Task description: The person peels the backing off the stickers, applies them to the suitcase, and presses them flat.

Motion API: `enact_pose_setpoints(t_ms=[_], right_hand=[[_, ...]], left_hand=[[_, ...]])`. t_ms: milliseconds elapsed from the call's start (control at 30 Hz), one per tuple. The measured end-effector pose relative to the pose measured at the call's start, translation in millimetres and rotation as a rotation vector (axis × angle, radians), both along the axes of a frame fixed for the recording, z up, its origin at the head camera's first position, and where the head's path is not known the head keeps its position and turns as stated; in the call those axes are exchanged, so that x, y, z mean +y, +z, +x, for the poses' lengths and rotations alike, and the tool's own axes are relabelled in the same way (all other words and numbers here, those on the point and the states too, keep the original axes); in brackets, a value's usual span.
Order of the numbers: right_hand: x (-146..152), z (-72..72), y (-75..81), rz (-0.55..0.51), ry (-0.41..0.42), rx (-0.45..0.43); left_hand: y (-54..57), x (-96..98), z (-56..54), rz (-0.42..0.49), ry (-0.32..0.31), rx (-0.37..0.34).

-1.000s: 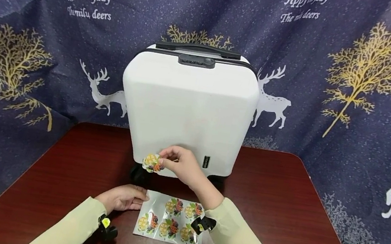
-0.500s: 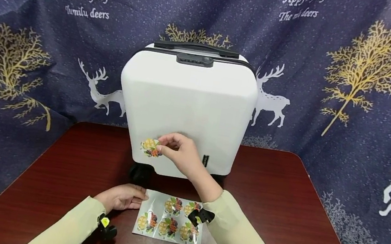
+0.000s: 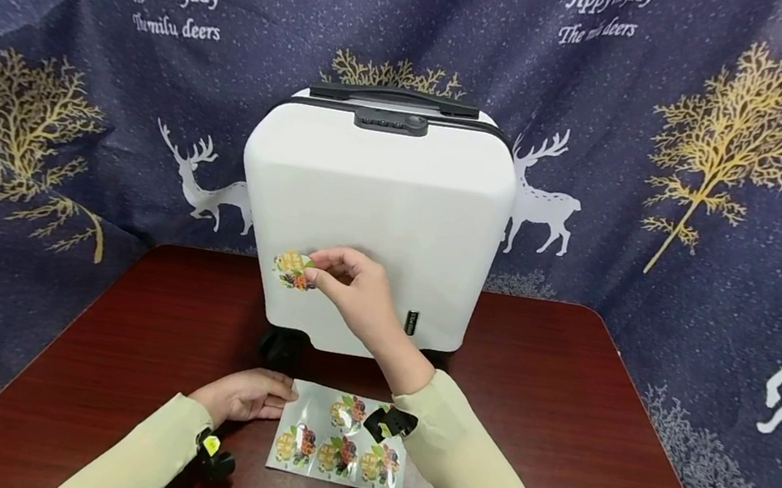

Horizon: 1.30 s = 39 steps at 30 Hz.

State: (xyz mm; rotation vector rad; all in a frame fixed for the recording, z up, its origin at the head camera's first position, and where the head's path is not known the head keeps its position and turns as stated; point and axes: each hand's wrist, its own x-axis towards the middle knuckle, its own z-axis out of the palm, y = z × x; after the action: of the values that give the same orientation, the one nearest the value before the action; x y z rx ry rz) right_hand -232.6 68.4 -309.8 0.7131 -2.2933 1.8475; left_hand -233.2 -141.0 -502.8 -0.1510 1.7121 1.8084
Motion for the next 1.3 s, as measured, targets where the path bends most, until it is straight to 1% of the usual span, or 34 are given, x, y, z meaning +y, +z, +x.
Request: enact_pose_setpoints(t_ms=[200, 433, 533, 733, 933, 1133, 1300], right_hand=[[-5.1, -2.4, 5.9, -0.051, -0.049, 0.014], [-11.0, -5.4, 10.8, -0.108, -0.093, 0.062], [-13.0, -5.4, 12.5, -0.116, -0.113, 0.076], [-18.5, -6.6, 16.6, -0.126, -0.169, 0.092], [-23.2, -7.9, 20.2, -0.141, -0.216, 0.093], [-26.7, -7.1, 23.5, -0.157, -0.239, 0.111], [-29.2, -7.0, 24.7, -0.162, -0.263, 0.113]], left_hand=[[-1.0, -0.9, -0.8, -0.002, -0.008, 0.0], [-2.5, 0.1, -0.9, -0.012, 0.0, 0.005], [-3.2, 0.5, -0.6, -0.013, 0.001, 0.001], [0.0, 0.0, 0.0, -0.001, -0.004, -0.006], [-2.0, -0.6, -1.3, 0.004, -0.004, -0.009], [-0.3, 0.0, -0.9, 0.012, -0.004, -0.012], [-2.9, -1.8, -2.2, 0.013, -0.019, 0.004]])
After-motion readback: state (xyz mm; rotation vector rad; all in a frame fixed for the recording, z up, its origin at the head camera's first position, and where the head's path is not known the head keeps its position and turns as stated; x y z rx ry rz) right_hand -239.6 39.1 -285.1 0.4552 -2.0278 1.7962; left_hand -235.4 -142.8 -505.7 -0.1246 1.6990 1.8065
